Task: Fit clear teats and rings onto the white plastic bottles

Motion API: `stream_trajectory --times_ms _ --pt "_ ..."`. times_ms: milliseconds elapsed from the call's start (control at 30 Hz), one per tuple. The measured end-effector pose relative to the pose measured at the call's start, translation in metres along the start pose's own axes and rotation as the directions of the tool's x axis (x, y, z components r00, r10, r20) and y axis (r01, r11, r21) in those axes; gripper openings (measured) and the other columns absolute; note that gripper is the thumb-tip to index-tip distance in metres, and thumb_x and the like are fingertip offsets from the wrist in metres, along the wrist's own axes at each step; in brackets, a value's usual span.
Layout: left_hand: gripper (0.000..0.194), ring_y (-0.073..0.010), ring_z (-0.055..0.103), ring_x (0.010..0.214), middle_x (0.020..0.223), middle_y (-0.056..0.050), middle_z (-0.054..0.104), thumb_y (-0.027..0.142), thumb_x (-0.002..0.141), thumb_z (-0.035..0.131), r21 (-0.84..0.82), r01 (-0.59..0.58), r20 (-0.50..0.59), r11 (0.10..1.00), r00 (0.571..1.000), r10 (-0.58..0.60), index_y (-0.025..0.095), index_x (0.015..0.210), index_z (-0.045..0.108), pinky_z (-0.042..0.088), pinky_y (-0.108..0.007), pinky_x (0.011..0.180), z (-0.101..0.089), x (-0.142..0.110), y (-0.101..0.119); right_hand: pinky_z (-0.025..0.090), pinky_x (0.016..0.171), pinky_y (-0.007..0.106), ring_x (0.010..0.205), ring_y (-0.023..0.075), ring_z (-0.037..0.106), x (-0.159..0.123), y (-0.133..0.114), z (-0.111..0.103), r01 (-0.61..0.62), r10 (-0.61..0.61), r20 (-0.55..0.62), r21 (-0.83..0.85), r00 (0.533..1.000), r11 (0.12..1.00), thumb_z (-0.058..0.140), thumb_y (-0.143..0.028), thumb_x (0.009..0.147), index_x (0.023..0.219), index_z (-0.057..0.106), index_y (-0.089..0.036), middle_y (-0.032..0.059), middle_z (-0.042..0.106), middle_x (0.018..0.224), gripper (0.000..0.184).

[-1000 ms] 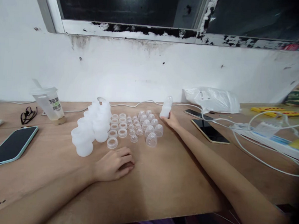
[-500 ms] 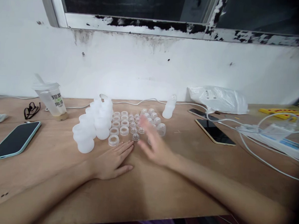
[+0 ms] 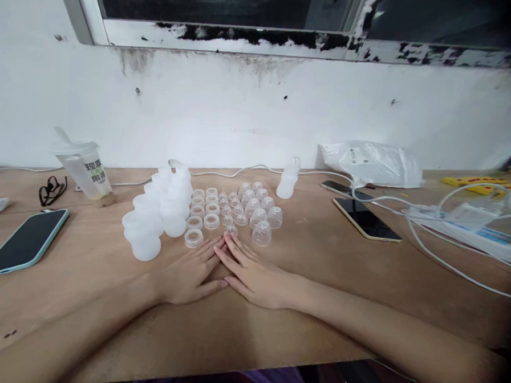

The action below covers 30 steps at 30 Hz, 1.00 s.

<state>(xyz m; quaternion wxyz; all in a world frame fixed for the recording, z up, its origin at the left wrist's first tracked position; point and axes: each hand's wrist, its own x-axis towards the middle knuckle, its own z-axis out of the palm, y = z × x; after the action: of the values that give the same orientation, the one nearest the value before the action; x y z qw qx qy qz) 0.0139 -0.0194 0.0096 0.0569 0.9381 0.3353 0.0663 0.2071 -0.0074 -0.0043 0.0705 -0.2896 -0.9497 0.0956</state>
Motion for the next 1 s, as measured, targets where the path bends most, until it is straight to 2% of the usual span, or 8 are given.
stream_trajectory --times_ms 333,467,567,667,733,800,900,1000 --pt "0.065 -0.0252 0.013 0.128 0.139 -0.016 0.015 0.050 0.084 0.025 0.037 0.037 0.041 0.999 0.998 -0.038 0.007 0.132 0.016 0.020 -0.039 0.103 -0.001 0.000 0.001 0.018 0.104 0.040 0.129 0.0242 0.006 0.000 0.002 -0.001 0.020 -0.022 -0.025 -0.070 0.999 0.997 0.027 -0.039 0.087 0.135 0.015 -0.011 0.0163 0.012 0.140 0.057" --pt "0.064 -0.0249 0.017 0.127 0.138 -0.016 0.018 0.048 0.084 0.027 0.049 0.007 0.020 0.999 1.000 -0.008 0.007 0.132 0.017 0.023 -0.039 0.102 0.002 0.000 -0.001 0.026 0.101 0.041 0.127 0.0254 0.020 0.001 0.004 0.000 0.021 -0.033 -0.086 -0.140 0.996 0.990 0.030 -0.038 0.086 0.133 0.024 -0.015 0.0159 0.025 0.136 0.052" --pt "0.060 -0.0256 0.028 0.123 0.134 -0.018 0.028 0.045 0.084 0.031 0.078 0.001 -0.026 0.997 1.000 0.001 0.007 0.129 0.024 0.030 -0.038 0.097 0.004 0.001 -0.004 0.032 0.097 0.039 0.121 0.0251 0.033 0.003 0.005 -0.002 0.013 -0.042 -0.139 -0.203 0.989 0.979 0.031 -0.032 0.087 0.130 0.031 -0.017 0.0153 0.037 0.129 0.046" --pt "0.038 -0.0213 0.053 0.099 0.112 -0.012 0.053 0.032 0.085 0.031 0.102 0.026 -0.107 0.994 0.994 -0.015 0.012 0.114 0.045 0.043 -0.032 0.079 0.003 0.002 -0.006 0.040 0.087 0.038 0.109 0.0231 0.046 0.004 0.006 -0.002 -0.005 -0.039 -0.191 -0.222 0.981 0.975 0.031 -0.027 0.086 0.129 0.032 -0.020 0.0133 0.049 0.117 0.043" --pt "0.029 -0.0166 0.057 0.073 0.083 -0.006 0.062 0.026 0.085 0.030 0.126 0.062 -0.184 0.990 0.982 -0.038 0.015 0.088 0.057 0.044 -0.027 0.062 0.001 0.002 -0.006 0.044 0.078 0.036 0.097 0.0216 0.053 0.005 0.008 -0.001 -0.060 0.012 -0.245 -0.191 0.969 0.980 0.032 -0.025 0.086 0.129 0.031 -0.020 0.0120 0.054 0.107 0.043" --pt "0.029 -0.0144 0.053 0.062 0.065 -0.003 0.057 0.024 0.083 0.032 0.163 0.122 -0.301 0.979 0.951 -0.069 0.016 0.068 0.055 0.041 -0.025 0.055 -0.002 0.001 -0.005 0.045 0.069 0.034 0.084 0.0200 0.057 0.008 0.011 0.001 -0.157 0.117 -0.311 -0.107 0.943 0.982 0.034 -0.026 0.084 0.130 0.026 -0.017 0.0119 0.057 0.099 0.047" --pt "0.018 -0.0174 0.052 0.075 0.076 -0.005 0.056 0.024 0.080 0.039 0.224 0.276 -0.461 0.935 0.875 -0.148 0.016 0.072 0.053 0.041 -0.028 0.062 -0.002 0.001 -0.004 0.043 0.058 0.029 0.065 0.0175 0.058 0.017 0.017 0.004 -0.308 0.306 -0.348 0.049 0.886 0.950 0.036 -0.030 0.084 0.132 0.017 -0.010 0.0083 0.061 0.078 0.055" --pt "0.014 -0.0214 0.051 0.083 0.090 -0.008 0.054 0.023 0.077 0.042 0.274 0.420 -0.479 0.865 0.840 -0.256 0.016 0.086 0.051 0.042 -0.033 0.067 0.004 0.003 -0.007 0.041 0.056 0.028 0.060 0.0178 0.057 0.027 0.023 0.006 -0.381 0.384 -0.344 0.079 0.857 0.921 0.037 -0.031 0.083 0.130 0.022 -0.009 0.0049 0.060 0.067 0.054"
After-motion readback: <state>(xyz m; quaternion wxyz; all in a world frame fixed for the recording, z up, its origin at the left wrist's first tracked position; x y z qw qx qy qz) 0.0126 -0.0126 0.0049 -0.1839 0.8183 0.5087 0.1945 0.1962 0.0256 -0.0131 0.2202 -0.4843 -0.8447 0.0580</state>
